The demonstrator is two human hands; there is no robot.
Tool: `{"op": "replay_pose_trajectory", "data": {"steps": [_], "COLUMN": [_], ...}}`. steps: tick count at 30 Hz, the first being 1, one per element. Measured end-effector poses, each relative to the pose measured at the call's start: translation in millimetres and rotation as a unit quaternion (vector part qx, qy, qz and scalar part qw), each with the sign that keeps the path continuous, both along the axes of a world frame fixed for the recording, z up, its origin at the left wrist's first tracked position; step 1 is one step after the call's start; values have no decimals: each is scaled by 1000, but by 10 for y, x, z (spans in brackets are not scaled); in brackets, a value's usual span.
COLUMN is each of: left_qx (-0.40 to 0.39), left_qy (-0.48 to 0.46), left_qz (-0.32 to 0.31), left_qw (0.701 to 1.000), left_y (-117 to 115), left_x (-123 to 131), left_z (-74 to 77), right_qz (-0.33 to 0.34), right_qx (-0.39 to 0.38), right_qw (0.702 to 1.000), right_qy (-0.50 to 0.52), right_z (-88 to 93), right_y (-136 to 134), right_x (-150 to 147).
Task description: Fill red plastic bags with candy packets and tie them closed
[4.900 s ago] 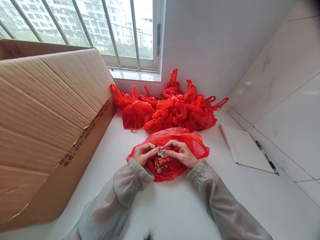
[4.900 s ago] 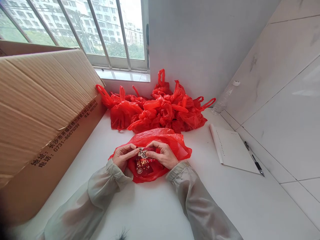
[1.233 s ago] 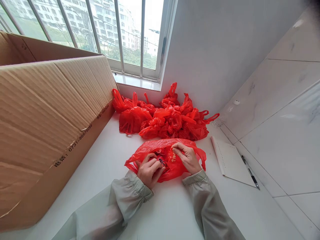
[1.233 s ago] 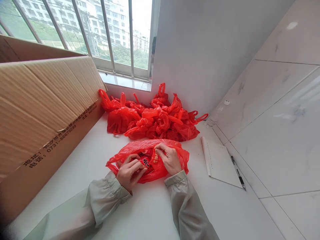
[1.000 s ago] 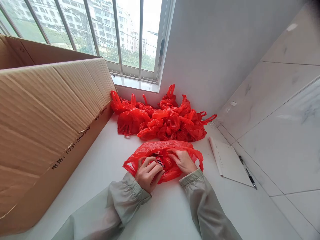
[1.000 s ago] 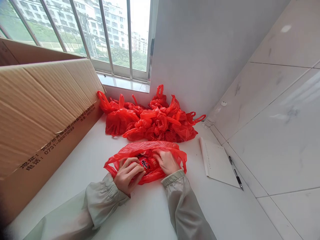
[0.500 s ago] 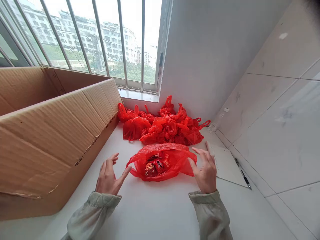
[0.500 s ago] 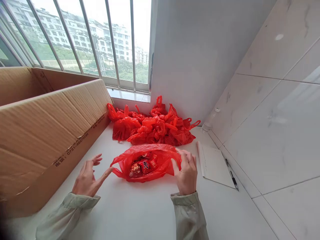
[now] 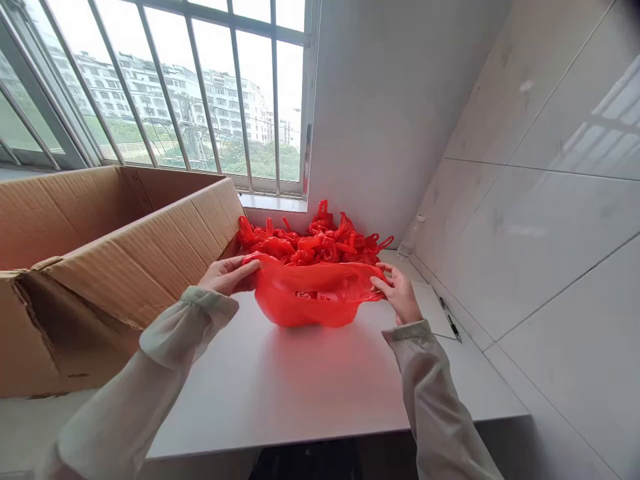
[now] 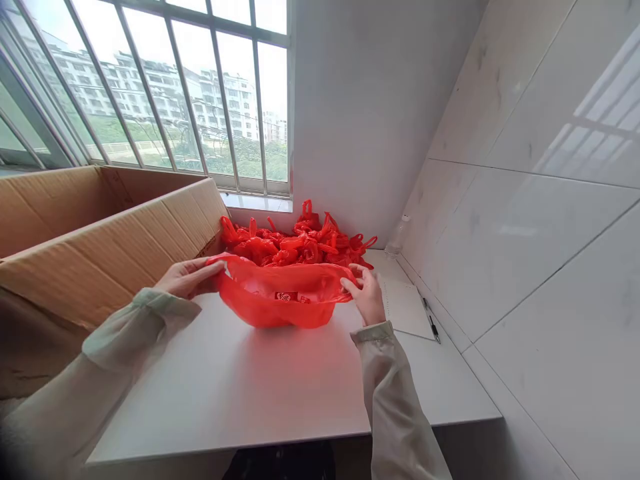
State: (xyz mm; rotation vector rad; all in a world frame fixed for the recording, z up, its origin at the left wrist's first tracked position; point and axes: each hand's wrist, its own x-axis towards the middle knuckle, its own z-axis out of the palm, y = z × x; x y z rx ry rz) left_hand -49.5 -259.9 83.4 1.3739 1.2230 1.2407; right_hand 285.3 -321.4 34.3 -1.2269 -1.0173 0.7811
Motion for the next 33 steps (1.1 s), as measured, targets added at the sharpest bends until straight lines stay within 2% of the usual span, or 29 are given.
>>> {"op": "replay_pose_trajectory", "data": {"steps": [3, 5, 8, 11, 14, 16, 18, 20, 22, 25, 28, 30, 33], "left_qx": [-33, -23, 8, 56, 121, 134, 92, 39, 23, 43, 106, 176, 225], "left_qy": [-55, -47, -18, 8, 14, 41, 134, 247, 318, 353, 359, 363, 365], "left_qz": [-47, -50, -59, -43, -16, -43, -142, -248, -306, -328, -307, -297, -307], "left_qw": [997, 997, 998, 997, 992, 989, 976, 936, 897, 875, 875, 865, 850], "left_y": [126, 182, 137, -36, -188, -235, -261, -296, -343, -389, -384, -395, -500], "left_x": [135, 240, 361, 398, 356, 299, 227, 138, 27, -187, -349, -323, -42], "left_z": [565, 806, 987, 1036, 979, 883, 765, 658, 576, 456, 280, 150, -21], "right_qz": [-2, 6, 26, 33, 30, 39, 41, 42, 56, 76, 81, 84, 98], "right_qx": [44, 62, 69, 103, 145, 129, 80, 22, -22, -42, -26, -5, 47], "right_qw": [994, 991, 993, 994, 988, 985, 977, 956, 933, 918, 910, 903, 898], "right_qy": [99, 119, 94, 20, -42, -104, -193, -289, -354, -387, -407, -420, -427], "right_z": [352, 530, 700, 758, 736, 706, 685, 681, 691, 726, 772, 800, 827], "right_y": [72, 112, 121, 58, -47, -134, -239, -356, -471, -601, -668, -681, -645], "right_x": [42, 42, 42, 84, 171, 234, 285, 318, 338, 360, 368, 344, 256]}}
